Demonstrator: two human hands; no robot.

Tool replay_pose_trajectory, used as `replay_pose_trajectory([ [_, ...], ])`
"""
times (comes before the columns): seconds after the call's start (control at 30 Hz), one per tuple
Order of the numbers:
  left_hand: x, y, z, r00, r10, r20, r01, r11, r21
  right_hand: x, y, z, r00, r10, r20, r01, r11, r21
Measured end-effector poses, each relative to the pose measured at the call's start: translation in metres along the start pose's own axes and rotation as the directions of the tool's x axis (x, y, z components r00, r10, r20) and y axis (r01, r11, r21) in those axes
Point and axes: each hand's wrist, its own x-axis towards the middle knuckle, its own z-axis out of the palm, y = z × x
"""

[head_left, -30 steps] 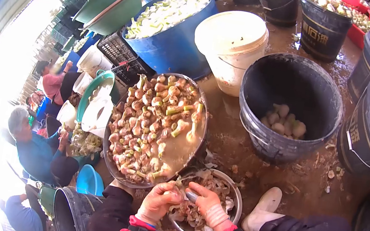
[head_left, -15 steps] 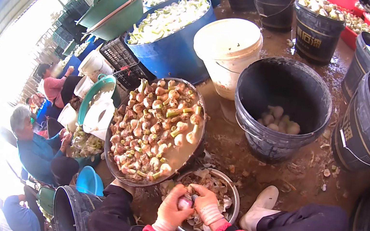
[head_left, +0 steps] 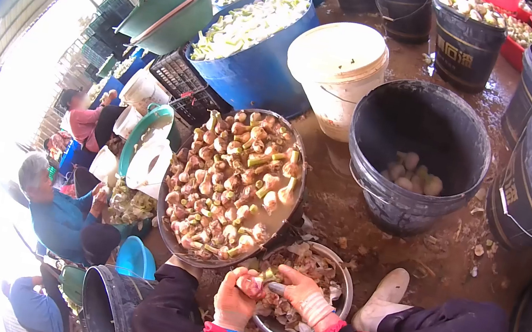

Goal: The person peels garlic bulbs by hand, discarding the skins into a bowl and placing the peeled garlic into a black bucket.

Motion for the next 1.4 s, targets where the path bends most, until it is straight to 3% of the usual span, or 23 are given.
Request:
replay_pose_trajectory([
  [0.1, 0.003, -0.015, -0.013, 0.967, 0.124, 0.224, -0.189, 0.936, 0.296, 0.015, 0.027, 0.011, 0.999, -0.023, -0.034, 0.025, 0.998, 0.063],
  [0.13, 0.003, -0.019, -0.017, 0.975, 0.162, 0.151, -0.22, 0.795, 0.565, 0.012, 0.023, 0.014, 0.995, -0.028, -0.092, 0.032, 0.999, 0.038],
  [0.17, 0.002, -0.022, -0.02, 0.948, 0.224, 0.225, -0.317, 0.633, 0.706, 0.006, 0.012, 0.014, 0.991, 0.127, -0.038, -0.105, 0.928, 0.357],
  [0.2, 0.002, -0.024, -0.023, 0.913, 0.266, 0.309, -0.401, 0.437, 0.805, 0.007, 0.014, 0.013, 0.991, 0.13, -0.039, -0.107, 0.928, 0.357],
  [0.23, 0.001, -0.024, -0.019, 0.914, 0.264, 0.309, -0.399, 0.44, 0.804, 0.007, 0.018, 0.013, 0.994, 0.034, -0.107, -0.008, 0.973, 0.231],
  [0.3, -0.001, -0.024, -0.01, 0.822, 0.299, 0.484, -0.511, 0.015, 0.859, 0.012, 0.03, 0.014, 0.979, -0.065, -0.195, 0.081, 0.994, 0.074],
  [0.43, 0.003, -0.026, -0.005, 0.868, 0.25, 0.43, -0.456, 0.059, 0.888, 0.009, 0.03, 0.016, 0.962, -0.076, -0.262, 0.115, 0.984, 0.138],
  [0.47, 0.006, -0.021, 0.003, 0.972, 0.124, 0.199, -0.232, 0.622, 0.748, 0.006, 0.023, 0.015, 0.966, -0.068, -0.25, 0.116, 0.976, 0.182],
  [0.5, 0.006, -0.016, 0.006, 0.991, -0.12, 0.063, 0.093, 0.941, 0.326, 0.003, 0.016, 0.015, 0.97, -0.063, -0.234, 0.117, 0.967, 0.225],
  [0.6, 0.001, -0.003, 0.007, 0.952, -0.303, -0.033, 0.303, 0.953, -0.016, -0.002, 0.01, 0.013, 0.953, -0.284, -0.105, 0.294, 0.95, 0.101],
  [0.67, 0.0, -0.002, 0.003, 0.959, -0.276, -0.059, 0.277, 0.961, 0.021, -0.002, 0.01, 0.009, 0.95, -0.308, -0.056, 0.31, 0.95, 0.034],
  [0.73, -0.001, -0.002, 0.002, 0.964, -0.254, -0.081, 0.259, 0.964, 0.061, -0.003, 0.011, 0.008, 0.993, -0.112, 0.042, 0.074, 0.848, 0.524],
  [0.8, -0.003, -0.005, 0.001, 0.963, -0.218, -0.155, 0.246, 0.95, 0.194, -0.001, 0.012, 0.007, 0.994, -0.062, 0.085, 0.014, 0.877, 0.48],
  [0.93, 0.012, -0.033, -0.012, 0.935, 0.353, -0.025, -0.275, 0.77, 0.575, 0.0, 0.013, 0.01, 0.979, 0.129, 0.156, -0.186, 0.878, 0.441],
  [1.03, 0.026, -0.014, 0.014, 0.943, 0.263, -0.203, -0.168, 0.905, 0.391, -0.005, 0.006, 0.015, 0.998, 0.037, -0.05, -0.037, 0.999, 0.003],
  [1.13, 0.049, 0.008, 0.028, 0.959, 0.202, -0.197, -0.056, 0.821, 0.568, -0.006, 0.018, 0.021, 0.998, -0.065, 0.01, 0.066, 0.992, -0.103],
  [1.17, 0.05, 0.015, 0.033, 0.967, 0.1, -0.234, 0.04, 0.848, 0.528, -0.002, 0.023, 0.025, 0.921, -0.39, 0.004, 0.379, 0.893, -0.242],
  [1.2, 0.054, 0.014, 0.032, 0.968, 0.148, -0.203, -0.06, 0.92, 0.386, -0.001, 0.027, 0.022, 0.922, -0.388, 0.005, 0.378, 0.894, -0.24],
  [1.23, 0.053, 0.009, 0.023, 0.974, 0.215, -0.074, -0.168, 0.9, 0.402, -0.004, 0.006, 0.015, 0.994, -0.102, -0.023, 0.103, 0.993, 0.058],
  [1.27, 0.045, 0.005, 0.019, 0.96, 0.275, 0.06, -0.275, 0.872, 0.404, -0.004, -0.006, 0.01, 0.982, 0.184, 0.037, -0.185, 0.919, 0.348],
  [1.3, 0.031, -0.006, 0.016, 0.94, 0.275, 0.201, -0.332, 0.87, 0.364, -0.003, -0.007, 0.009, 0.977, 0.21, 0.037, -0.21, 0.917, 0.339],
  [1.33, 0.054, -0.014, -0.024, 0.95, 0.123, 0.286, -0.285, 0.712, 0.642, 0.0, 0.001, 0.01, 0.977, 0.212, 0.036, -0.212, 0.916, 0.341],
  [1.4, 0.028, -0.024, -0.02, 0.756, 0.373, 0.539, -0.57, -0.031, 0.821, 0.005, 0.025, 0.018, 0.997, -0.059, 0.052, 0.067, 0.984, -0.164],
])
